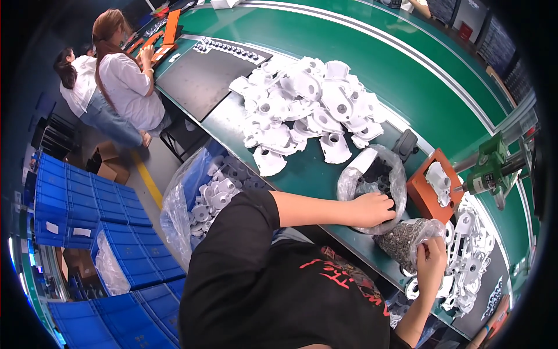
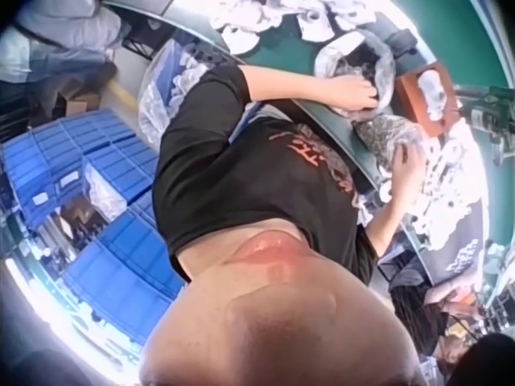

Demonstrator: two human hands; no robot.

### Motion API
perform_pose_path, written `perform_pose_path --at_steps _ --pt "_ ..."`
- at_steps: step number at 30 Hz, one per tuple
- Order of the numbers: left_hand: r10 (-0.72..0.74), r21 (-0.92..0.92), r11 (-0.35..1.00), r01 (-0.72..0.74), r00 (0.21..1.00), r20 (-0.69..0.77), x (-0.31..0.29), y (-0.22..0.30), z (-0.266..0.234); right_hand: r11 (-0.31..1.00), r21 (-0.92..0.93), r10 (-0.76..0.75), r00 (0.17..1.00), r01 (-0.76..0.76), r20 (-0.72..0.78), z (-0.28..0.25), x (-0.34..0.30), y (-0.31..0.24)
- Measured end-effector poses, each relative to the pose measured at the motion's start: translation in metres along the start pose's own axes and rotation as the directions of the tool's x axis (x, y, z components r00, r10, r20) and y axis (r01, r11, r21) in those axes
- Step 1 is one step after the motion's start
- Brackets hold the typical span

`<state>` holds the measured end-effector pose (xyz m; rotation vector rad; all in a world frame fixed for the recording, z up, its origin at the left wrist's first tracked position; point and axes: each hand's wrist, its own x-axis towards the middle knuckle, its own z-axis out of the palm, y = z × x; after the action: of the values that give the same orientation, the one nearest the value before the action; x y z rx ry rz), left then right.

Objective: Assembling small white plastic components using a manual press on a production line.

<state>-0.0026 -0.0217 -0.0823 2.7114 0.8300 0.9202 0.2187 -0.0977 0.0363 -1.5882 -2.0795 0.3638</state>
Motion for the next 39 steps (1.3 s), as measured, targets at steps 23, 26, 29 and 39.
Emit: perform_pose_path --at_steps 23,26,29,39 --pt "-0.043 -0.031 0.998 0.046 0.996 0.080 0.002 0.002 -0.004 0.968 0.228 0.136 0.980 -0.101 -0.143 0.001 -0.008 0.015" --pt "-0.053 -0.048 0.997 0.057 0.995 0.083 0.002 0.000 0.001 0.972 0.218 0.120 0.985 -0.091 -0.125 -0.002 -0.008 0.013" --pt "-0.077 -0.057 0.995 0.081 0.994 0.082 0.002 -0.001 -0.005 0.960 0.253 0.153 0.982 -0.121 -0.111 0.000 -0.009 0.019" --pt "-0.198 -0.101 0.967 0.235 0.938 0.285 -0.009 0.000 -0.032 0.926 0.332 0.220 0.971 -0.177 -0.096 0.003 -0.012 0.026"
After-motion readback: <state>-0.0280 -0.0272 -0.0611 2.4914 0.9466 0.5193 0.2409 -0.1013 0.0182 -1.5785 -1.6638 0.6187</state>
